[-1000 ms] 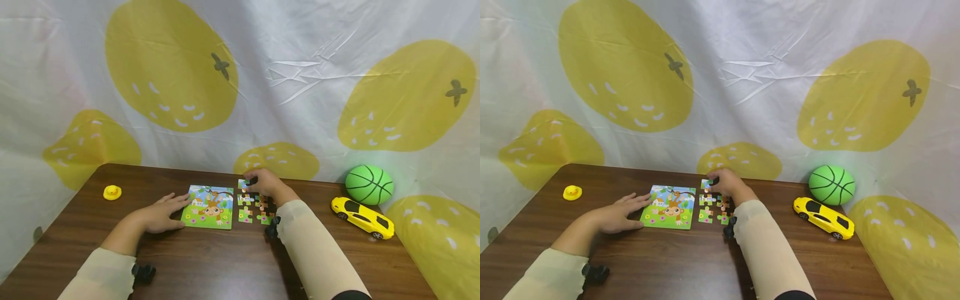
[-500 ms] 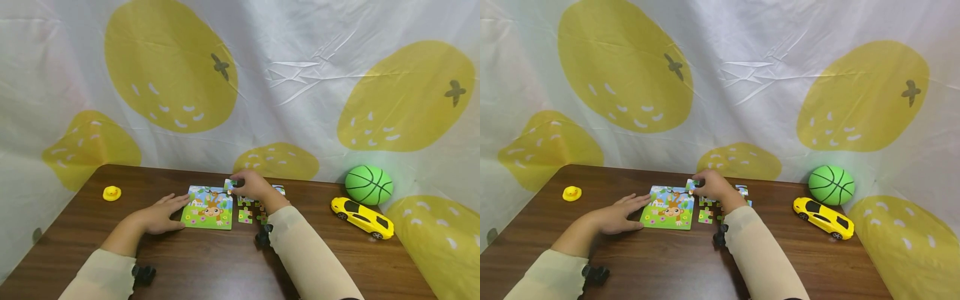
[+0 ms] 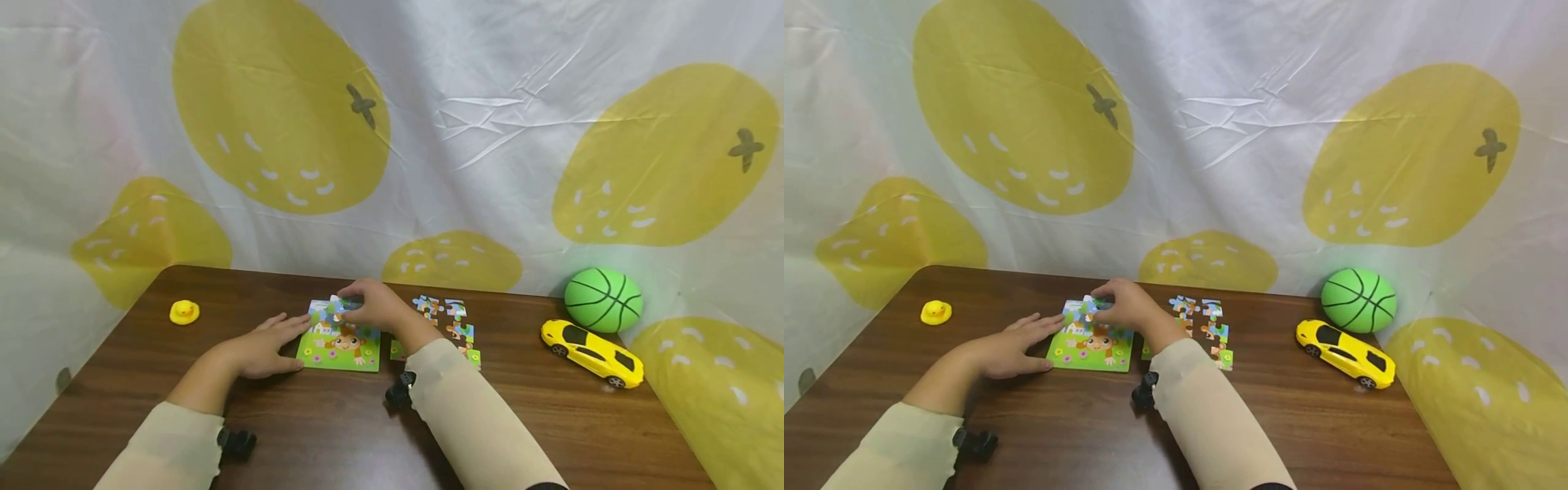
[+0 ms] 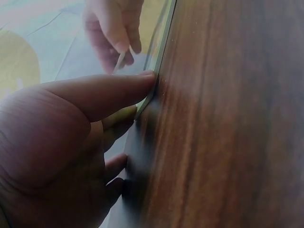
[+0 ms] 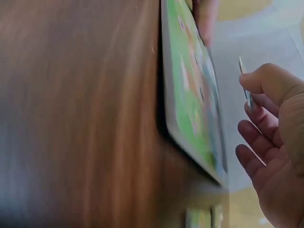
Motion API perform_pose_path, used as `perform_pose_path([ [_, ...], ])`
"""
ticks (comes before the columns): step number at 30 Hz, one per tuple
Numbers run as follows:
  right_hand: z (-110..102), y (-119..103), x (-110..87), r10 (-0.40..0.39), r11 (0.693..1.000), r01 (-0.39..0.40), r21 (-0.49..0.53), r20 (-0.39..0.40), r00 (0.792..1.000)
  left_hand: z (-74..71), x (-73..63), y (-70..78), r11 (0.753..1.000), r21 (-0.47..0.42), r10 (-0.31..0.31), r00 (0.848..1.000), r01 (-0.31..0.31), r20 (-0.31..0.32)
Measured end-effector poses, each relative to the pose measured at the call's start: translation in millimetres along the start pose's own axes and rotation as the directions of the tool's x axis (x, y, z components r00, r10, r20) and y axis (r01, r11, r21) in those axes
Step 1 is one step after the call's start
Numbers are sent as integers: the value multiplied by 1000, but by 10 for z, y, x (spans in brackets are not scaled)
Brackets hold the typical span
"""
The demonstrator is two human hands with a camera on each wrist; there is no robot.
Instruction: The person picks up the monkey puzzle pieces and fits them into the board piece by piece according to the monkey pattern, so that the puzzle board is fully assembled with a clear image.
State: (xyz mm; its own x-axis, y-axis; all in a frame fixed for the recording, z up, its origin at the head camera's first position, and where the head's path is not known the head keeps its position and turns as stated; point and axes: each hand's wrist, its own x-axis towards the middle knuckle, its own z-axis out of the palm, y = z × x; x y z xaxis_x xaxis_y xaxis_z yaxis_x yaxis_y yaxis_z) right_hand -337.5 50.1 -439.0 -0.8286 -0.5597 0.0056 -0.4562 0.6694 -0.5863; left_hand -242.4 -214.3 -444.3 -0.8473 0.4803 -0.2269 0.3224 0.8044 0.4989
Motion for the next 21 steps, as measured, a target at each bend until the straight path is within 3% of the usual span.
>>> perform_pose_path([
  [9,227,-58,157,51,999,-51,-13,19,999,6,9,-19,1000,2,2,1000,-2,3],
  [21,260,-167,222,83,991,-76,-113,61,995,12,12,-32,1000,-2,-7,1000,7,4],
])
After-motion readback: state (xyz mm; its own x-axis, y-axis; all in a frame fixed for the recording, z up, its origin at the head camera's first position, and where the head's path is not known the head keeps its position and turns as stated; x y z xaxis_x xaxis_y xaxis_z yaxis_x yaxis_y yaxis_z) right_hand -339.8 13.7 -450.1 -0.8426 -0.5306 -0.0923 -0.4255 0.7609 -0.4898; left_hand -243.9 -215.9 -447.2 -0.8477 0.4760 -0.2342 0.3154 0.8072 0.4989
